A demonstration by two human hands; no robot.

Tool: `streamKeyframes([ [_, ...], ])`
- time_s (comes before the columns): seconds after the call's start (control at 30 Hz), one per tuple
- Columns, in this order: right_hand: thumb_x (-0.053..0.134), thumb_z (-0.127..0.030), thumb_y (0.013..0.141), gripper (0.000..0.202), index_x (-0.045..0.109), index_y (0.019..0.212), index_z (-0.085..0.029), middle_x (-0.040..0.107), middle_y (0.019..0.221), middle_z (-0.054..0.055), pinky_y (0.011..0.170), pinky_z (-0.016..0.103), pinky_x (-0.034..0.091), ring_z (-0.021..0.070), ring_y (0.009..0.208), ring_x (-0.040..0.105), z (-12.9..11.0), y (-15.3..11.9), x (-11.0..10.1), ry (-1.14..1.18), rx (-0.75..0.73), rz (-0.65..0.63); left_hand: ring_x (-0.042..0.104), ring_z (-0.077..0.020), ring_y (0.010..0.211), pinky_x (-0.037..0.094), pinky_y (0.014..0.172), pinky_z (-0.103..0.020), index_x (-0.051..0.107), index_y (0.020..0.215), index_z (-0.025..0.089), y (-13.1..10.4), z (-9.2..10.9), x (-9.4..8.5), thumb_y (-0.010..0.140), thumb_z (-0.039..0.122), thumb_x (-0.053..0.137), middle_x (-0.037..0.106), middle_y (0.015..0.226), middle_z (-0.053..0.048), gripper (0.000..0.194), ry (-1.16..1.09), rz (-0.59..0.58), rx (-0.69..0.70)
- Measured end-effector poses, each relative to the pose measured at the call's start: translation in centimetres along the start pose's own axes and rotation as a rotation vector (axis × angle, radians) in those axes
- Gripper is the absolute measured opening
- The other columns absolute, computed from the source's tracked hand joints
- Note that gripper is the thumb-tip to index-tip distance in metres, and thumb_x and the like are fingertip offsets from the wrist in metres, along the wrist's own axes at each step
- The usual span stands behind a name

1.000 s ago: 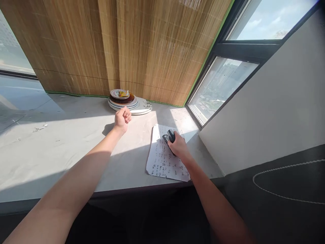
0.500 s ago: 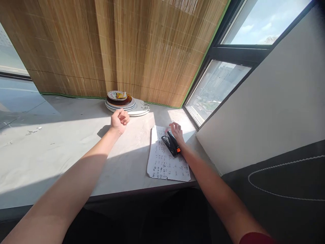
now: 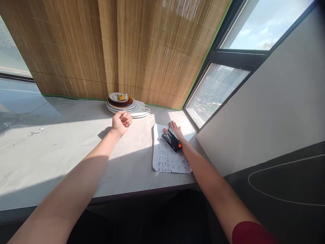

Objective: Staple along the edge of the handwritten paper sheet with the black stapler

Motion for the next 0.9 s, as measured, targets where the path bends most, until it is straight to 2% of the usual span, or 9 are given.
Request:
streamKeyframes([
  [0.1, 0.019, -0.063, 0.111, 0.084, 0.018, 0.175, -0.009, 0.007, 0.183, 0.017, 0.137, 0.058, 0.008, 0.0302, 0.171, 0.004, -3.6, -0.4, 0.5, -0.021, -0.076, -0.016, 0.007, -0.0117, 0.053, 0.018, 0.043, -0.024, 0.012, 0.062, 0.022, -0.1, 0.2, 0.2, 0.103, 0.024, 0.047, 0.013, 0.060, 0.005, 0.054, -0.013, 0.016, 0.021],
  [0.3, 0.024, -0.057, 0.112, 0.079, 0.024, 0.173, -0.007, 0.013, 0.183, 0.014, 0.137, 0.062, 0.011, 0.0303, 0.171, 0.009, -14.5, -0.6, 2.8, 0.045, -0.322, 0.064, 0.008, -0.0116, 0.053, 0.021, 0.043, -0.023, 0.011, 0.063, 0.022, -0.4, 1.6, 0.1, 0.106, 0.025, 0.045, 0.013, 0.062, 0.005, 0.054, 0.009, -0.014, 0.030],
  [0.4, 0.030, -0.062, 0.110, 0.084, 0.028, 0.173, -0.007, 0.018, 0.181, 0.015, 0.137, 0.062, 0.014, 0.0327, 0.170, 0.014, -18.8, -0.8, 3.3, 0.080, -0.394, 0.107, 0.011, -0.0117, 0.053, 0.023, 0.043, -0.023, 0.013, 0.063, 0.023, -0.7, 3.0, -0.4, 0.106, 0.028, 0.049, 0.014, 0.063, 0.005, 0.056, 0.011, -0.036, 0.057],
  [0.47, 0.034, -0.068, 0.106, 0.091, 0.028, 0.174, -0.008, 0.020, 0.181, 0.016, 0.137, 0.063, 0.015, 0.0334, 0.170, 0.014, -20.6, -1.1, 3.3, 0.103, -0.415, 0.123, 0.011, -0.0119, 0.052, 0.023, 0.042, -0.024, 0.014, 0.063, 0.023, -1.0, 3.7, -0.7, 0.106, 0.031, 0.052, 0.014, 0.063, 0.005, 0.058, -0.005, -0.020, 0.096],
  [0.57, 0.037, -0.075, 0.101, 0.095, 0.026, 0.176, -0.017, 0.018, 0.182, 0.013, 0.136, 0.062, 0.015, 0.0326, 0.171, 0.011, -21.7, -1.7, 2.8, 0.145, -0.425, 0.135, 0.009, -0.0121, 0.052, 0.022, 0.041, -0.024, 0.014, 0.063, 0.024, -1.2, 3.8, -0.7, 0.106, 0.035, 0.052, 0.012, 0.063, 0.005, 0.058, -0.003, 0.007, 0.079],
  [0.67, 0.035, -0.077, 0.099, 0.093, 0.025, 0.176, -0.027, 0.015, 0.183, 0.008, 0.136, 0.060, 0.012, 0.0308, 0.171, 0.007, -21.8, -2.1, 2.1, 0.178, -0.442, 0.105, 0.009, -0.0123, 0.053, 0.022, 0.041, -0.026, 0.013, 0.066, 0.025, -1.3, 3.3, -0.4, 0.103, 0.041, 0.061, 0.009, 0.062, 0.006, 0.063, 0.051, 0.026, 0.022],
  [0.8, 0.033, -0.073, 0.102, 0.092, 0.020, 0.177, -0.022, 0.012, 0.183, 0.011, 0.136, 0.056, 0.007, 0.0299, 0.171, 0.007, -21.0, -2.3, 2.0, 0.191, -0.390, 0.066, 0.010, -0.0131, 0.053, 0.022, 0.042, -0.026, 0.012, 0.065, 0.024, -1.3, 2.8, -0.1, 0.101, 0.040, 0.063, 0.010, 0.060, 0.005, 0.064, 0.134, 0.000, -0.005],
  [0.9, 0.027, -0.066, 0.108, 0.086, 0.017, 0.177, -0.017, 0.006, 0.184, 0.012, 0.137, 0.056, 0.005, 0.0296, 0.171, 0.006, -18.9, -2.5, 2.3, 0.175, -0.333, 0.046, 0.012, -0.0123, 0.052, 0.022, 0.045, -0.026, 0.015, 0.060, 0.024, -1.0, 2.0, -0.1, 0.101, 0.039, 0.060, 0.014, 0.059, 0.005, 0.062, 0.236, -0.061, 0.010],
])
Point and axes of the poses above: each hand's wrist, its own y-axis towards the middle knuckle, its own x-axis out of the palm, z = x × y, the point moved 1 cm from there along y, towards the middle knuckle
